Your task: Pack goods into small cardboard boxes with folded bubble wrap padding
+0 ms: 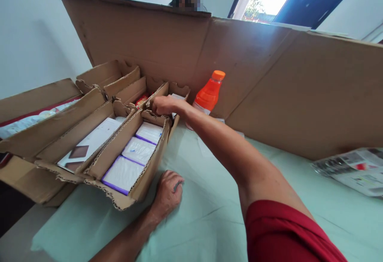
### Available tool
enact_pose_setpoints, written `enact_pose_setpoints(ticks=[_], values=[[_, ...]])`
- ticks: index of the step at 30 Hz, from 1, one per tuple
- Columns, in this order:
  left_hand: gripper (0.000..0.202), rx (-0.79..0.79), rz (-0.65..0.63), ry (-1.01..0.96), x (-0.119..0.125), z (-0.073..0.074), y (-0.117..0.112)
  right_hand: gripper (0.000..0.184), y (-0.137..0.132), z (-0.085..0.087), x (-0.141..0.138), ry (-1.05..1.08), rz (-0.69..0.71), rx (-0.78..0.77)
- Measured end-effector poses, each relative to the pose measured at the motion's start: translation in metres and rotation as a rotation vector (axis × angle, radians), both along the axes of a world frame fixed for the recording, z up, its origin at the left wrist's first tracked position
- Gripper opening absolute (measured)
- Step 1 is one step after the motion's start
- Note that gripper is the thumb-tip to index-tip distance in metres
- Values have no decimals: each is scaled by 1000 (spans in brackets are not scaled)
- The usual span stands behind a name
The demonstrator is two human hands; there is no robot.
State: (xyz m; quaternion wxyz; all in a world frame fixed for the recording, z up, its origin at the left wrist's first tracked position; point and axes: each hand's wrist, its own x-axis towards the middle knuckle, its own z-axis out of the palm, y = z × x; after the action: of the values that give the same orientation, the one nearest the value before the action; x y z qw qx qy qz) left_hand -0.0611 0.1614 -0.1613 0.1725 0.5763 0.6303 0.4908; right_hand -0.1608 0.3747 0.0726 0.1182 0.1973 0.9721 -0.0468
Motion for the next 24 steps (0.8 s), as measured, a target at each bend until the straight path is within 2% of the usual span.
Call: enact_pose_setpoints(ticks=[3,5,7,8,10,12,13,15,17,19,22,24], values=[[21,-8,0,6,0,0,0,18,7,34,41,372,-81,-221],[21,-9,0,11,0,1,-1,17,20,55,86,625,-171,-397],[23,-6,2,15,1,2,-2,13,37,72,135,744,-281,-495],[25,-4,4,16,1,2,-2,11,45,79,159,764,-358,-493],[25,3,11,16,2,2,-3,7,60,88,193,738,-542,-373],[24,11,17,16,3,1,-3,5,65,92,201,776,-625,-184],[23,14,19,16,4,1,-3,6,63,92,195,807,-603,-108],[22,18,21,17,4,1,-2,7,52,87,161,804,-448,-50],[21,19,19,19,3,1,-2,14,35,75,107,667,-248,-73],[20,16,14,23,3,1,-1,19,18,58,46,603,-153,-94],[20,8,2,15,2,0,0,32,0,32,-33,267,17,18],[20,4,-9,-8,1,-1,0,37,-7,18,-68,10,103,47]])
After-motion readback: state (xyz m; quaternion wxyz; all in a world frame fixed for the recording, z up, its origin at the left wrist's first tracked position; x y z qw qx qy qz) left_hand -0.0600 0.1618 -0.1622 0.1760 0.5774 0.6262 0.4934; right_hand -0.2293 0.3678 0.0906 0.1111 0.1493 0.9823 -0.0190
